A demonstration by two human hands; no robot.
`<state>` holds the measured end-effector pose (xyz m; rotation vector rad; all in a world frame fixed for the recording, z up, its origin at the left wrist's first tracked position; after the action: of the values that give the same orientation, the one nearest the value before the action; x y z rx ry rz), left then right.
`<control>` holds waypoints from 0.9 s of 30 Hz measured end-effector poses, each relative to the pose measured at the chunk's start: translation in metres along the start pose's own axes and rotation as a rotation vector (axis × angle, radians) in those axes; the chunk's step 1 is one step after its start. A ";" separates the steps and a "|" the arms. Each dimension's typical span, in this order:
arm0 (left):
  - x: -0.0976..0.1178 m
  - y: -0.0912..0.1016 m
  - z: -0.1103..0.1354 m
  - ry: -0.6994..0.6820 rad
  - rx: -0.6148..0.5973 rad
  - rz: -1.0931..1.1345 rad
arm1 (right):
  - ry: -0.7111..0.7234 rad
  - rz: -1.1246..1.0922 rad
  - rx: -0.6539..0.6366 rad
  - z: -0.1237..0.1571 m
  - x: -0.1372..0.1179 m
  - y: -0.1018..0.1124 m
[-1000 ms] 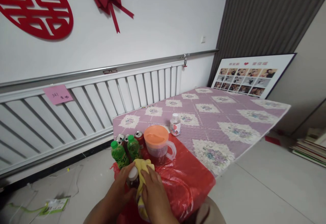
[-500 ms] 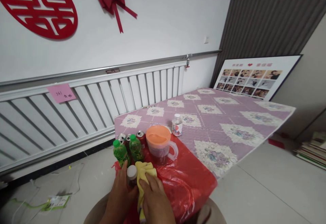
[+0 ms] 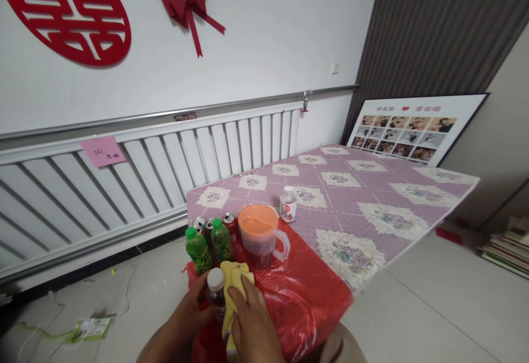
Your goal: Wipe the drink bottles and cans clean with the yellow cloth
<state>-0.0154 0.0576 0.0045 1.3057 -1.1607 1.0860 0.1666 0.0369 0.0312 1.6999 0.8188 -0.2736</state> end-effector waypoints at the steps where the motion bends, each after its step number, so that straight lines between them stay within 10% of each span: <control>1: 0.000 -0.001 0.001 0.008 0.021 0.003 | -0.005 -0.006 0.004 0.000 0.001 -0.001; 19: 0.017 -0.023 0.015 -0.034 0.539 -0.326 | 0.034 -0.060 -0.045 0.006 0.005 0.000; 27: 0.008 -0.004 0.006 -0.009 0.225 -0.108 | 0.021 -0.070 -0.020 0.000 0.004 -0.002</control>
<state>-0.0107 0.0507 0.0115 1.5305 -0.9827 1.1570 0.1685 0.0382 0.0272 1.6598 0.8948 -0.2949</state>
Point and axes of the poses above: each hand's wrist, its own z-axis away from the middle knuckle, its own y-axis out of the back of the hand, x = y × z, the point moved 4 cm from there along -z, towards the middle knuckle, and after that the axes turned 9 degrees about x, right-handed, at the moved point
